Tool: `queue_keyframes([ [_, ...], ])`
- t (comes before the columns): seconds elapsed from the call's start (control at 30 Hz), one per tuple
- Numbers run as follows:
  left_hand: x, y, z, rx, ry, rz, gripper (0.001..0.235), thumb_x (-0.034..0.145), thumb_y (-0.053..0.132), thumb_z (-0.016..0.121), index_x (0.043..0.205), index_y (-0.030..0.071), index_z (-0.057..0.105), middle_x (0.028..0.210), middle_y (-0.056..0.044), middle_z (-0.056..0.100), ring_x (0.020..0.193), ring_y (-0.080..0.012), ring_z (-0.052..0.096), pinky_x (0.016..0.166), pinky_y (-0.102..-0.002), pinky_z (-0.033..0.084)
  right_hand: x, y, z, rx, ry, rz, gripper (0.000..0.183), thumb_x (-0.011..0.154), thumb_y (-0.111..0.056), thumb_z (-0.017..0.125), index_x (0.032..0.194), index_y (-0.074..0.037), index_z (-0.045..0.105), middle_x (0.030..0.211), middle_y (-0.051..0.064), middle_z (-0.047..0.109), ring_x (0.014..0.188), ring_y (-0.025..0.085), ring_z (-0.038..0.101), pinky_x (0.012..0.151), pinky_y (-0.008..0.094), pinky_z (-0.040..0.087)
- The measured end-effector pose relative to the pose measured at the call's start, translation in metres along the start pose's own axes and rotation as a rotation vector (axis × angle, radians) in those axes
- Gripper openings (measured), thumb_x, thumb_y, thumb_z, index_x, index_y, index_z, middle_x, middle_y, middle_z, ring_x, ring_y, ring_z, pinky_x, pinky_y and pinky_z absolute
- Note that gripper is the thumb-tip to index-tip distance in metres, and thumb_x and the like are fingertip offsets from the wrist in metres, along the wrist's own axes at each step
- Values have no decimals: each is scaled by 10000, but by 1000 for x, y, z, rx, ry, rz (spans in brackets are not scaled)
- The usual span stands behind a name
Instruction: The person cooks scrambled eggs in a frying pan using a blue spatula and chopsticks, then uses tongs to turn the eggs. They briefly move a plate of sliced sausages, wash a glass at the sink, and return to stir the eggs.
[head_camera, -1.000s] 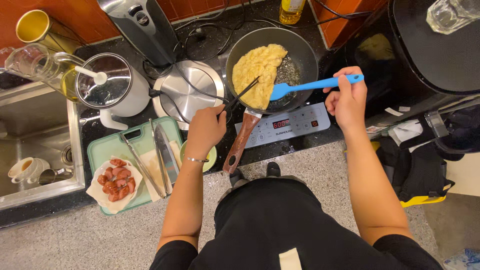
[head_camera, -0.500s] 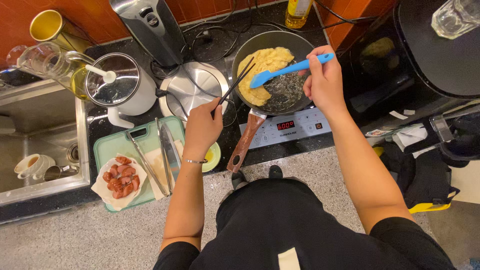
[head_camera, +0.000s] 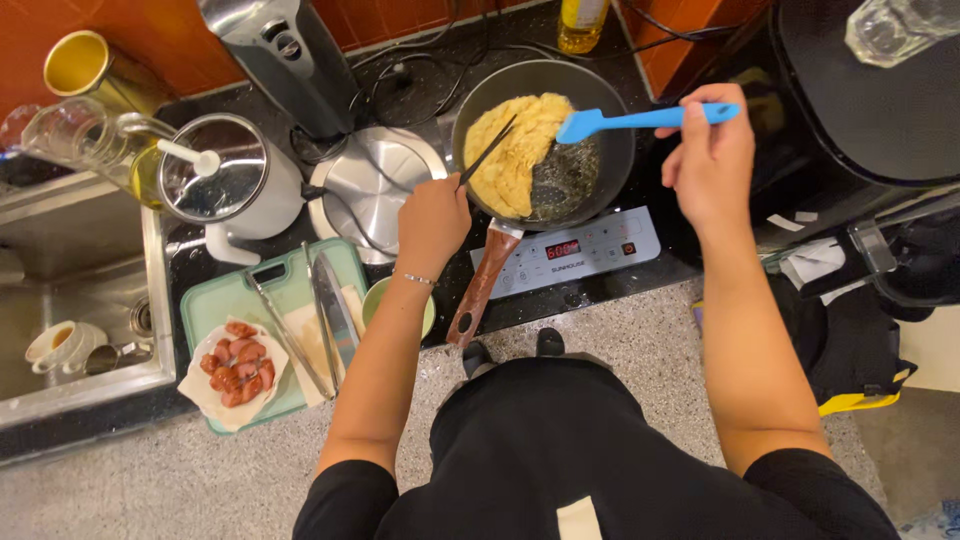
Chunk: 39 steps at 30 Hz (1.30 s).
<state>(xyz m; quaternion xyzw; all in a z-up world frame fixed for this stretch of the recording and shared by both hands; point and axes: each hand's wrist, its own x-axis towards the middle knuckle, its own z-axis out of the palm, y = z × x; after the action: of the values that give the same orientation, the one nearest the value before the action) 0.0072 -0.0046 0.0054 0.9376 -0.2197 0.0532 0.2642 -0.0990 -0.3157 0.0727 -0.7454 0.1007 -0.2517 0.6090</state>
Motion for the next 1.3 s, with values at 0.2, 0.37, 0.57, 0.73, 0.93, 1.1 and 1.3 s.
queue_keyframes([
  [0.2,0,5,5,-44,-99,-9,225,946,200,617,1061,58,748,890,-214,725,860,-427,686,740,-532,552,17,8,24,-239,-61,-175,143,1184,-182,525,1224,-46,545,964,66,707,658,112,596,596,268,470],
  [0.37,-3,15,-5,-81,-105,28,209,920,183,617,1011,47,748,851,-214,720,836,-433,681,727,-533,551,23,7,31,-429,-87,-345,120,1187,-156,533,1213,-39,535,940,83,736,766,141,693,680,300,515],
  [0.57,-12,26,-12,-123,-159,19,216,953,172,597,1036,30,737,846,-219,711,835,-430,676,736,-530,543,-7,-7,4,-325,-34,-73,128,1168,-156,529,1208,-34,528,942,69,712,599,104,594,541,276,460],
  [0.73,-19,24,-29,-133,-50,62,244,953,171,606,1109,39,740,848,-228,701,829,-422,673,725,-525,529,-33,-25,-14,-210,41,-50,130,1171,-125,507,1242,-17,519,989,84,701,596,74,563,519,239,433],
  [0.93,-9,28,-17,-76,-58,101,212,951,199,596,1047,53,717,852,-196,700,857,-410,670,723,-522,525,-40,-9,-16,-130,63,24,99,1167,-120,497,1208,-31,515,949,82,676,556,68,537,491,236,416],
  [1.1,2,26,5,-8,-91,110,176,944,202,599,975,47,677,853,-175,685,851,-401,673,710,-529,529,-43,18,-10,-147,94,18,127,1178,-171,452,1197,-51,489,949,97,671,541,79,540,475,226,417],
  [1.3,1,20,13,-23,-118,150,183,935,199,609,1006,63,708,862,-175,709,873,-401,679,730,-528,537,-45,41,-8,84,124,58,180,1190,-262,416,1222,-86,428,939,106,636,511,115,549,424,238,382],
])
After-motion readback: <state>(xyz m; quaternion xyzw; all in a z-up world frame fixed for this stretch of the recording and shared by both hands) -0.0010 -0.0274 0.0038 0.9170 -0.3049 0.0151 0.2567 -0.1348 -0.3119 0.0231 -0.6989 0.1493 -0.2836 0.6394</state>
